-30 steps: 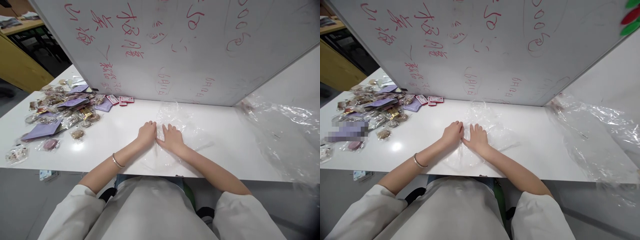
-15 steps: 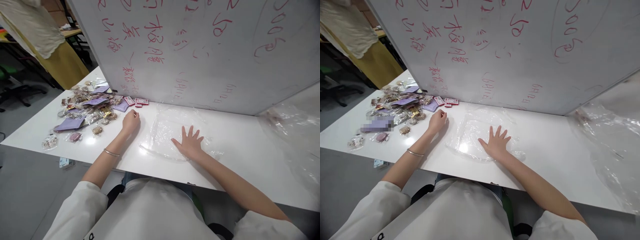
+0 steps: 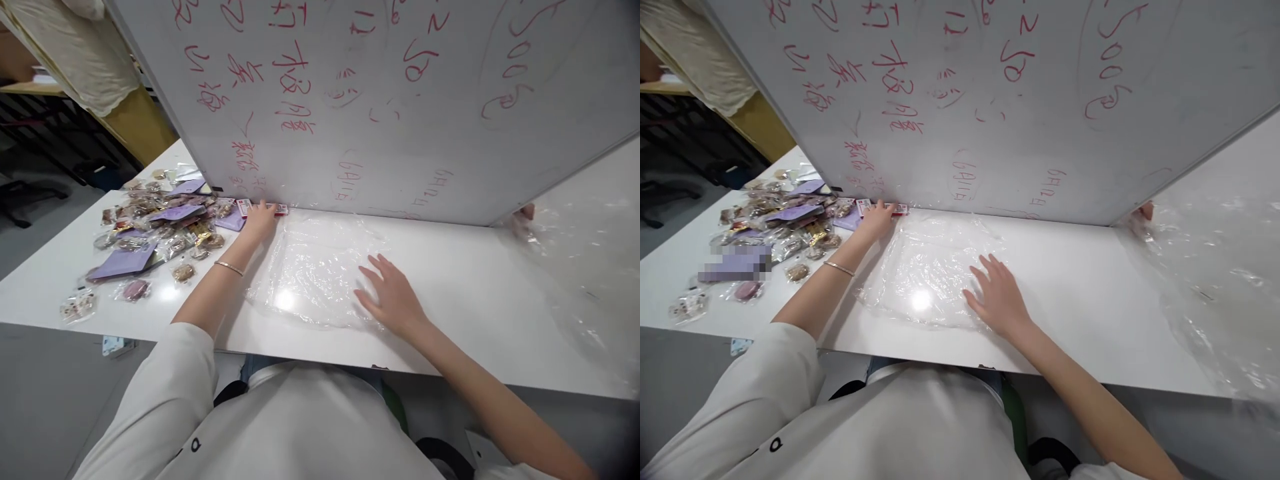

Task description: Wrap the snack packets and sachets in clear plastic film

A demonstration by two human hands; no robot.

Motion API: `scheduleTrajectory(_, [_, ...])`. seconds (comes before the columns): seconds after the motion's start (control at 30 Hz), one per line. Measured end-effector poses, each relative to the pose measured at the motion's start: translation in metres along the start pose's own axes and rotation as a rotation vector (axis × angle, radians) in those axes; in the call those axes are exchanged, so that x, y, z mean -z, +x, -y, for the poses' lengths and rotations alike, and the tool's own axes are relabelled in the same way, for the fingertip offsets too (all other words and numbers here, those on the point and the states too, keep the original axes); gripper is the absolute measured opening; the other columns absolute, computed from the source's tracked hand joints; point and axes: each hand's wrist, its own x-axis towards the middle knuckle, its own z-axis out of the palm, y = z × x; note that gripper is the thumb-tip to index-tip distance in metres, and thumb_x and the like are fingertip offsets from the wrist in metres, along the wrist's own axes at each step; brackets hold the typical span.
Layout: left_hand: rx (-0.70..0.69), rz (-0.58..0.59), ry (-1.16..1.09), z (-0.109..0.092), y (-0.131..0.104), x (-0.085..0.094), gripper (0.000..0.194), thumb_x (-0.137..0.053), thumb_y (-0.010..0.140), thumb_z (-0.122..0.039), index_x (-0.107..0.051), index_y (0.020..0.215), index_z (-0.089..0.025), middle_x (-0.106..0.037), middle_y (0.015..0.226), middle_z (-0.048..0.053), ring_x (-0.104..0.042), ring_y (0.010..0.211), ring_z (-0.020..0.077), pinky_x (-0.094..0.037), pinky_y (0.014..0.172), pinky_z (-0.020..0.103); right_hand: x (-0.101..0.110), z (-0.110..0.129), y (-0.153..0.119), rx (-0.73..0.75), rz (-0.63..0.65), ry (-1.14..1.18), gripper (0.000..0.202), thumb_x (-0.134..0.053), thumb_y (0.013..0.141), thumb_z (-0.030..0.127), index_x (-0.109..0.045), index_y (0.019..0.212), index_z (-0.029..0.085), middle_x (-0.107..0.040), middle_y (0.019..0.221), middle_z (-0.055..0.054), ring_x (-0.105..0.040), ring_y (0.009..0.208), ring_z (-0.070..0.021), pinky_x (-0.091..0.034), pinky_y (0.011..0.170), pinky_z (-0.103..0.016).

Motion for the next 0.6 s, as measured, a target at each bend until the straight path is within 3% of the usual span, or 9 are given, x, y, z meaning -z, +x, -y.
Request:
scheduleTrajectory(0.1, [-0.030,0.022,-0.003,0.001,-0.006,0.001,0.046,-0.041,0.093,-0.019,-0.054,0.138,-0.021,-0.054,0.124,0.021,-0.055,0.116,0.0377,-0.040,0.097,0.048,0.003,-0.026,-0.018,-0.084,0.025,0.016,0.053,-0.043,0.097,0.051,-0.054,0.136,0.016,-0.045,0.150,-0.017,-0.032,0.145,-0.0358,-0.041,0.110,-0.057])
scheduleTrajectory(0.17, [-0.037,0.026,-0.011,0.003,-0.010,0.003,0.042,-0.042,0.095,-0.025,-0.056,0.135,-0.022,-0.055,0.123,0.020,-0.057,0.114,0.0361,-0.041,0.096,0.045,0.003,-0.027,-0.026,-0.024,0.052,0.034,0.056,-0.047,0.095,0.053,-0.050,0.139,0.017,-0.043,0.152,-0.016,-0.031,0.145,-0.0356,-0.039,0.111,-0.057])
scheduleTrajectory(0.27, [-0.040,-0.021,0.005,0.002,-0.013,0.005,0.041,-0.048,0.093,-0.037,-0.058,0.128,-0.018,-0.051,0.133,0.022,-0.048,0.125,0.0402,-0.037,0.102,0.050,-0.002,-0.011,-0.032,0.174,0.085,0.071,0.058,-0.052,0.094,0.053,-0.048,0.140,0.018,-0.042,0.153,-0.016,-0.031,0.146,-0.0332,-0.033,0.116,-0.057])
scheduleTrajectory(0.33, [-0.075,-0.051,0.019,-0.001,-0.011,0.005,0.040,-0.051,0.092,-0.037,-0.057,0.125,-0.014,-0.051,0.136,0.022,-0.035,0.137,0.0419,-0.025,0.110,0.055,-0.008,0.003,-0.033,0.273,0.125,0.101,0.054,-0.052,0.095,0.048,-0.048,0.140,0.018,-0.043,0.152,-0.015,-0.032,0.146,-0.0312,-0.032,0.118,-0.056])
scheduleTrajectory(0.4, [-0.097,-0.040,0.013,-0.005,-0.008,0.006,0.039,-0.052,0.092,-0.034,-0.055,0.124,-0.011,-0.057,0.129,0.023,-0.035,0.137,0.0390,-0.018,0.114,0.055,-0.016,0.012,-0.033,0.306,0.155,0.124,0.051,-0.050,0.097,0.044,-0.049,0.140,0.016,-0.044,0.152,-0.016,-0.032,0.146,-0.0306,-0.033,0.117,-0.055])
scheduleTrajectory(0.5, [-0.029,-0.045,-0.001,-0.009,-0.007,0.008,0.043,-0.049,0.092,-0.032,-0.051,0.126,-0.005,-0.059,0.122,0.024,-0.049,0.125,0.0362,-0.025,0.111,0.050,-0.025,0.013,-0.032,0.298,0.160,0.140,0.050,-0.048,0.099,0.042,-0.048,0.141,0.015,-0.045,0.151,-0.016,-0.032,0.146,-0.0304,-0.035,0.117,-0.054])
scheduleTrajectory(0.6, [0.162,-0.110,-0.016,-0.010,-0.013,0.012,0.045,-0.041,0.095,-0.033,-0.048,0.131,-0.006,-0.051,0.130,0.027,-0.051,0.121,0.0376,-0.038,0.099,0.046,-0.029,0.010,-0.031,0.285,0.132,0.139,0.050,-0.049,0.098,0.041,-0.048,0.141,0.015,-0.046,0.150,-0.016,-0.033,0.145,-0.0301,-0.036,0.116,-0.054])
